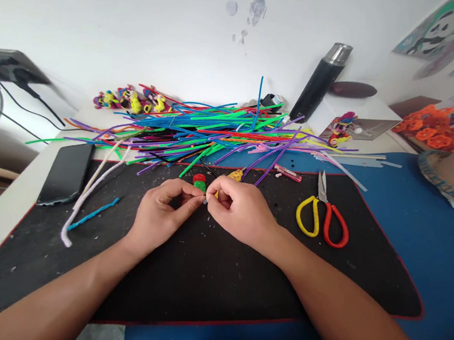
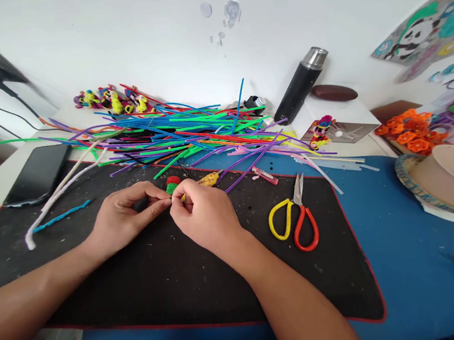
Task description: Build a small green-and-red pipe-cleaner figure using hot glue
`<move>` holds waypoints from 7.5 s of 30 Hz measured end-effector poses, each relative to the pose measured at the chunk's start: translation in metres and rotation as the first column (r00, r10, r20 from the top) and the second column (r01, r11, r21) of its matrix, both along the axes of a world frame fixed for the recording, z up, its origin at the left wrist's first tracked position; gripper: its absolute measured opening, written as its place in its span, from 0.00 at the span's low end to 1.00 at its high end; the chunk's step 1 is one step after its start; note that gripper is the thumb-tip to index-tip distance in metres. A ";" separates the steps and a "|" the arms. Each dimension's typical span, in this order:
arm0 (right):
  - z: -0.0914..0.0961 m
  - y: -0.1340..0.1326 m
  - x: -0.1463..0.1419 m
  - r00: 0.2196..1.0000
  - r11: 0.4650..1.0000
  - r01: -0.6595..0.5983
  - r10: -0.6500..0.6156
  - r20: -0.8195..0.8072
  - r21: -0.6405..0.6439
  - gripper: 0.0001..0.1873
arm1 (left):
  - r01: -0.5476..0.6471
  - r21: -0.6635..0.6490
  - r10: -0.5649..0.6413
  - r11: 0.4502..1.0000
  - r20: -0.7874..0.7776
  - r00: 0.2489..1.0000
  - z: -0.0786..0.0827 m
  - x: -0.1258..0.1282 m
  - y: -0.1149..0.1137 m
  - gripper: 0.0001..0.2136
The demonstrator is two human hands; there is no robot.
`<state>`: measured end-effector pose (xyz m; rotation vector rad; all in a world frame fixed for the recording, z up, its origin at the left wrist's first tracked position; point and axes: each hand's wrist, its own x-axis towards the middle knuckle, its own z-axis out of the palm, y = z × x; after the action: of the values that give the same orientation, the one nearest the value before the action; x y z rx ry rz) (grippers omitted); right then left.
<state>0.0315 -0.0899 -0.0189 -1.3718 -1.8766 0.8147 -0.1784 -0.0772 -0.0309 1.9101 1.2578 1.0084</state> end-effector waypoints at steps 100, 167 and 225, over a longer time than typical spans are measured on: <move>-0.002 0.036 0.024 0.981 0.985 0.165 -0.159 -0.110 0.047 0.04 | -0.089 -0.182 0.082 0.979 -0.043 0.996 0.044 0.059 0.045 0.11; -0.004 0.036 0.025 0.982 0.991 0.121 -0.112 -0.152 0.055 0.04 | 0.155 -0.230 -0.193 0.961 -0.149 0.970 0.053 0.025 0.069 0.22; -0.006 0.035 0.025 0.989 0.993 0.105 -0.098 -0.112 0.062 0.04 | 0.170 -0.168 -0.200 0.971 -0.185 0.962 0.053 0.030 0.065 0.14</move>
<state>0.0568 -0.0554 -0.0245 -1.3423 -1.7212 0.7526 -0.1483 -0.0118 0.0222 2.0047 1.2004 0.6189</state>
